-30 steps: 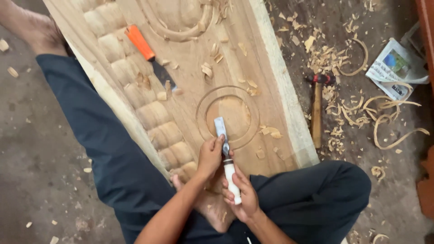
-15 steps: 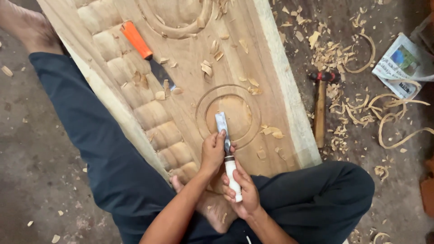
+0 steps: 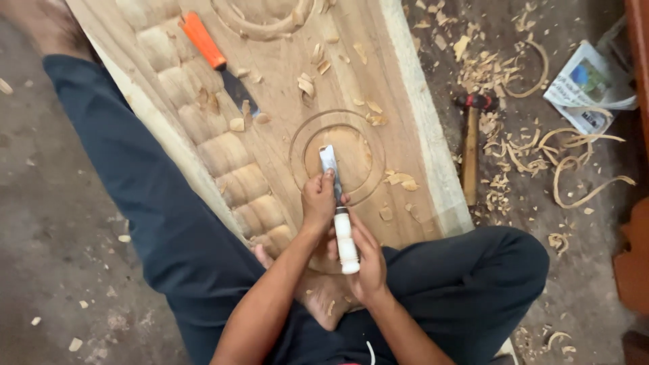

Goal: The person carves circular patterns and decorative grooves into a wooden board using a chisel, periodically wiping away wood shavings by hand.

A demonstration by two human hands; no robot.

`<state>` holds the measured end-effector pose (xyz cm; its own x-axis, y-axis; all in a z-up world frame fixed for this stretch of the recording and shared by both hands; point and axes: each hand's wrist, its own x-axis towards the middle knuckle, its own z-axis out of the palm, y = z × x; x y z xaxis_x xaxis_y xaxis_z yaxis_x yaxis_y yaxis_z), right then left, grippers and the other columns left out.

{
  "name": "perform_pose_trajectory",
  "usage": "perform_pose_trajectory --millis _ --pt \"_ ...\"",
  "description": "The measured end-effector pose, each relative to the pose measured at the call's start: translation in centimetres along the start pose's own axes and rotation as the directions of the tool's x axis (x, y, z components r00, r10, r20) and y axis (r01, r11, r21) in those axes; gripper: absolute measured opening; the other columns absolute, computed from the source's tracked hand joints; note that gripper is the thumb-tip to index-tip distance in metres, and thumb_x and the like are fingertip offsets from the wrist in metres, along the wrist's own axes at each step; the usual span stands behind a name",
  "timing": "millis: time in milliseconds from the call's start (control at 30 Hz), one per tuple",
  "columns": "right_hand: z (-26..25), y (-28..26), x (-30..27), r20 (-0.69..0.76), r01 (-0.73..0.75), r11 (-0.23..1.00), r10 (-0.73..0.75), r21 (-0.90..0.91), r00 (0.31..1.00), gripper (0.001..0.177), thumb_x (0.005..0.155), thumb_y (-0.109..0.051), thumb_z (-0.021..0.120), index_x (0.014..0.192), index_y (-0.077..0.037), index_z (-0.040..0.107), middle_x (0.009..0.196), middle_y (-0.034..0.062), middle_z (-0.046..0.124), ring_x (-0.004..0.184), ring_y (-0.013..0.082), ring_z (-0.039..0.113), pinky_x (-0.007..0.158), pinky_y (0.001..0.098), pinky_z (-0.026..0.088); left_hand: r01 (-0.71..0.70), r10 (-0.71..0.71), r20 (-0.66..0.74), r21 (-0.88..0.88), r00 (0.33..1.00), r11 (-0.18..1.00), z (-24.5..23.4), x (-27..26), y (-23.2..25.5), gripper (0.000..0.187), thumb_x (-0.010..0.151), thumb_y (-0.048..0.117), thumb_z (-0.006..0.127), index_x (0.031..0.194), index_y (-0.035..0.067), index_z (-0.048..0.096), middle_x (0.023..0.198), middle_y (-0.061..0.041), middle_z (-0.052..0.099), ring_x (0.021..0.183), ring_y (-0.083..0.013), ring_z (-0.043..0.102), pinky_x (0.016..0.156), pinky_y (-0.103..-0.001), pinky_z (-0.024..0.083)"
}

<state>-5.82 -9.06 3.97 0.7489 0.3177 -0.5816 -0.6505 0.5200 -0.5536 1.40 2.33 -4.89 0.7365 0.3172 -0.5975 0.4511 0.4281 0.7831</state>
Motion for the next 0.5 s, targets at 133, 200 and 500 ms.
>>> perform_pose_trajectory --millis 133,200,500 --pt "-0.6 2.0 -0.7 -0.027 0.4 0.66 -0.537 -0.635 0.843 0.05 0.107 -0.028 0.044 0.145 0.003 0.051 0.132 0.022 0.065 0.112 0.0308 0.065 0.1 0.0405 0.049 0.0 -0.001 0.008 0.01 1.0 1.0 0.3 0.9 0.5 0.041 0.105 0.029 0.052 0.072 0.005 0.056 0.058 -0.002 0.053 0.047 -0.0128 0.059 0.044 -0.032 0.053" --pt "-0.3 1.9 0.0 0.131 0.58 0.411 -0.727 -0.703 0.674 0.056 0.109 -0.036 0.046 0.133 0.012 0.062 0.14 0.0254 0.064 0.132 0.0365 0.06 0.119 0.046 0.041 -0.023 0.023 0.0 0.011 1.0 1.0 0.2 1.4 -0.5 0.039 0.105 0.027 0.052 0.073 0.005 0.059 0.059 -0.002 0.056 0.047 -0.0131 0.06 0.043 -0.032 0.051" --pt "-0.9 0.3 0.9 0.146 0.592 0.298 -0.797 -0.749 0.587 0.049 0.109 -0.034 0.041 0.12 0.005 0.068 0.134 0.0267 0.067 0.13 0.0379 0.064 0.117 0.0446 0.047 -0.065 0.072 -0.048 0.128 0.996 0.99 0.8 0.8 -0.1 0.039 0.105 0.03 0.052 0.075 0.006 0.061 0.056 -0.002 0.057 0.048 -0.0134 0.061 0.045 -0.032 0.049"
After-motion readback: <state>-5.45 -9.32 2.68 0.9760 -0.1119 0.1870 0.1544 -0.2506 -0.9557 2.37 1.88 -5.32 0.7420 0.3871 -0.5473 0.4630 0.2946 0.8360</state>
